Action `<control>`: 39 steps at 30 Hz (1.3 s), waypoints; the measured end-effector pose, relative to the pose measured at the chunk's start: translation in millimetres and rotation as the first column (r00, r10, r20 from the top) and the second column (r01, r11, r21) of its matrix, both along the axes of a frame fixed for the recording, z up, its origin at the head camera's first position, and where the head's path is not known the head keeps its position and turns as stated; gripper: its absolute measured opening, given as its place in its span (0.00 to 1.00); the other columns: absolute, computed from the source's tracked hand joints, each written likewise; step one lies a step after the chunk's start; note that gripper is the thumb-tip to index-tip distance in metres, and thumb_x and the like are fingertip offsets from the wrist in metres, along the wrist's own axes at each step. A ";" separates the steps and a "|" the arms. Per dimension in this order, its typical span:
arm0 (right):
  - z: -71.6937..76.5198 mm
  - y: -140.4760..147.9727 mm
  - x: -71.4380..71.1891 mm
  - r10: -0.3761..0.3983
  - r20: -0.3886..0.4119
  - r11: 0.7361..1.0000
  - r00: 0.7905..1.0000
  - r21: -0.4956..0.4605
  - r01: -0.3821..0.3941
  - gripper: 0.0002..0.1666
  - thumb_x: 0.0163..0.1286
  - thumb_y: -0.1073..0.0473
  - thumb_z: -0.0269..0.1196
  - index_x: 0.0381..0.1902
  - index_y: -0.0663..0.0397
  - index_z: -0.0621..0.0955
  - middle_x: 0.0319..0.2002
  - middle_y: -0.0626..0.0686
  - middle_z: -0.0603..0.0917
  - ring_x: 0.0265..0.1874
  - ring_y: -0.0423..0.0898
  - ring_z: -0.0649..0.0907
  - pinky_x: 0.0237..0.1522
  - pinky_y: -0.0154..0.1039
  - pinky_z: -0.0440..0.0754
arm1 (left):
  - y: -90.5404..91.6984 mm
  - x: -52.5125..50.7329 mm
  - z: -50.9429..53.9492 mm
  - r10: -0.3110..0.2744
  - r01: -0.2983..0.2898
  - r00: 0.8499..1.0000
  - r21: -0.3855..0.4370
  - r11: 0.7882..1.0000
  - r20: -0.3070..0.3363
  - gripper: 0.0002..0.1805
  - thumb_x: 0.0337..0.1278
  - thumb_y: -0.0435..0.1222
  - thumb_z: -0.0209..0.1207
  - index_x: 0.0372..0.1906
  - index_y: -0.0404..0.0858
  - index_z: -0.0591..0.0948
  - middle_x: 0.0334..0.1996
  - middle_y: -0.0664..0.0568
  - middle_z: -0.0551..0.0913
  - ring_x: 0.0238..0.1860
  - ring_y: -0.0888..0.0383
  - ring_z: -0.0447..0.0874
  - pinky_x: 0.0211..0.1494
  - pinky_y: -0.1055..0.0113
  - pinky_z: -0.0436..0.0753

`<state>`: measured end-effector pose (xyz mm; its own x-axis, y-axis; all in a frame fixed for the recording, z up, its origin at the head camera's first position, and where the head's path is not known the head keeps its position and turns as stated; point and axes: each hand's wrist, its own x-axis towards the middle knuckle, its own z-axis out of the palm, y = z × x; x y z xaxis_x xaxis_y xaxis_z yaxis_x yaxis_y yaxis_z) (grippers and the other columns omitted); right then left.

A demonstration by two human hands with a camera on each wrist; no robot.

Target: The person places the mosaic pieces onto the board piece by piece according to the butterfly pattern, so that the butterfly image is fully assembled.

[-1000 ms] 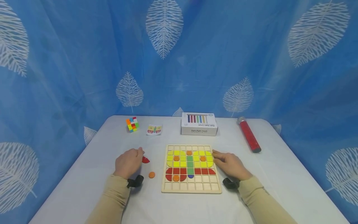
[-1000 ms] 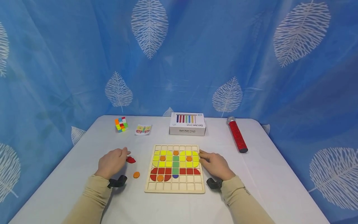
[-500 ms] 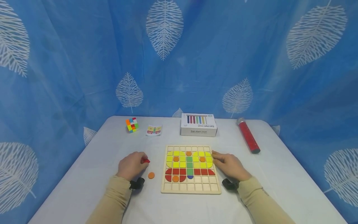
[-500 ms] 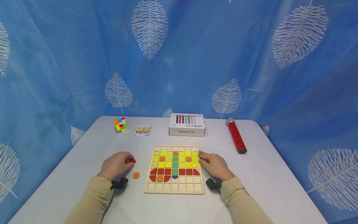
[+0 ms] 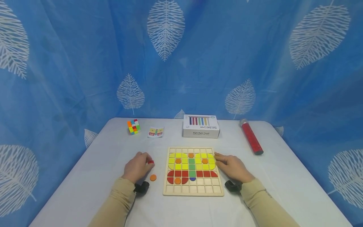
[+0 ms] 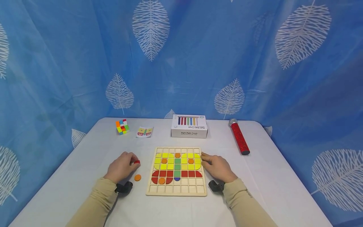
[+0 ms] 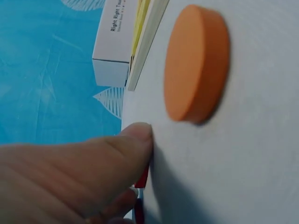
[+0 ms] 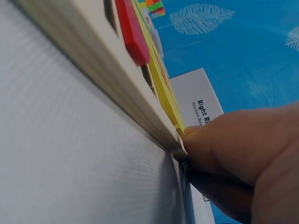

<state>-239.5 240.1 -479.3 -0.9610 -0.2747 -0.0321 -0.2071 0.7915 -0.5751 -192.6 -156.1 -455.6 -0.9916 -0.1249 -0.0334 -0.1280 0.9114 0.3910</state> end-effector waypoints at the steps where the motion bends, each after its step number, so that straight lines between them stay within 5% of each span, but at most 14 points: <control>1: 0.0 0.2 -0.1 0.000 -0.002 1.000 1.000 0.000 0.000 0.31 0.75 0.44 0.62 0.72 0.42 0.75 0.73 0.43 0.74 0.75 0.60 0.69 0.72 0.65 0.65 | 0.5 -0.3 -0.4 0.001 -0.001 1.000 0.005 1.000 0.000 0.14 0.57 0.41 0.74 0.44 0.42 0.83 0.36 0.50 0.78 0.32 0.55 0.75 0.38 0.62 0.78; 13: 0.6 0.9 1.4 -0.010 0.014 1.000 1.000 0.007 0.010 0.31 0.75 0.44 0.62 0.72 0.42 0.75 0.73 0.43 0.73 0.75 0.61 0.69 0.72 0.66 0.65 | 3.5 -1.7 -7.9 -0.016 0.021 1.000 0.210 0.978 -0.025 0.11 0.58 0.38 0.73 0.42 0.45 0.83 0.36 0.55 0.83 0.37 0.56 0.78 0.47 0.59 0.83; 21: 3.7 -1.2 1.8 0.021 -0.003 1.000 1.000 -0.001 -0.021 0.30 0.76 0.46 0.61 0.72 0.46 0.76 0.73 0.47 0.74 0.75 0.61 0.69 0.73 0.64 0.64 | 27.7 8.6 -3.0 -0.117 0.123 0.992 0.416 0.901 -0.040 0.03 0.64 0.39 0.68 0.41 0.49 0.87 0.42 0.56 0.84 0.41 0.54 0.76 0.40 0.63 0.78; 26: 4.7 -2.0 1.8 0.007 0.007 1.000 1.000 -0.001 -0.007 0.31 0.75 0.44 0.61 0.72 0.45 0.76 0.73 0.45 0.73 0.75 0.60 0.69 0.73 0.64 0.64 | 63.5 19.0 3.5 -0.335 0.332 0.940 0.420 0.845 -0.069 0.02 0.66 0.39 0.67 0.40 0.48 0.89 0.40 0.60 0.85 0.41 0.56 0.78 0.43 0.64 0.80; 29: 4.6 -1.7 1.6 0.003 0.003 1.000 1.000 0.001 -0.003 0.31 0.75 0.44 0.61 0.72 0.45 0.76 0.73 0.45 0.74 0.75 0.60 0.69 0.73 0.65 0.64 | 84.0 21.8 6.0 -0.414 0.407 0.907 0.411 0.815 -0.078 0.02 0.66 0.39 0.67 0.39 0.48 0.89 0.36 0.62 0.85 0.40 0.59 0.79 0.45 0.63 0.80; 34: 4.9 -1.3 2.3 0.000 0.001 1.000 1.000 0.007 0.000 0.30 0.75 0.44 0.61 0.72 0.44 0.76 0.73 0.45 0.74 0.75 0.61 0.69 0.72 0.65 0.64 | 112.7 21.4 7.2 -0.446 0.437 0.892 0.379 0.816 -0.067 0.03 0.65 0.39 0.67 0.35 0.52 0.89 0.32 0.66 0.84 0.35 0.62 0.78 0.42 0.64 0.78; 39: 6.1 -2.5 3.0 -0.001 0.007 1.000 1.000 -0.003 0.001 0.29 0.76 0.45 0.61 0.71 0.44 0.77 0.73 0.45 0.74 0.75 0.60 0.69 0.73 0.65 0.64 | 134.4 20.3 2.5 -0.449 0.449 0.891 0.279 0.849 -0.065 0.03 0.63 0.41 0.69 0.33 0.54 0.89 0.30 0.68 0.84 0.32 0.67 0.77 0.39 0.67 0.77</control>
<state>-236.5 237.6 -473.2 -0.9610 -0.2741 -0.0377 -0.2026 0.7899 -0.5788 -172.3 -21.7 -453.1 -0.9372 0.3487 -0.0021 0.2674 0.7224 0.6377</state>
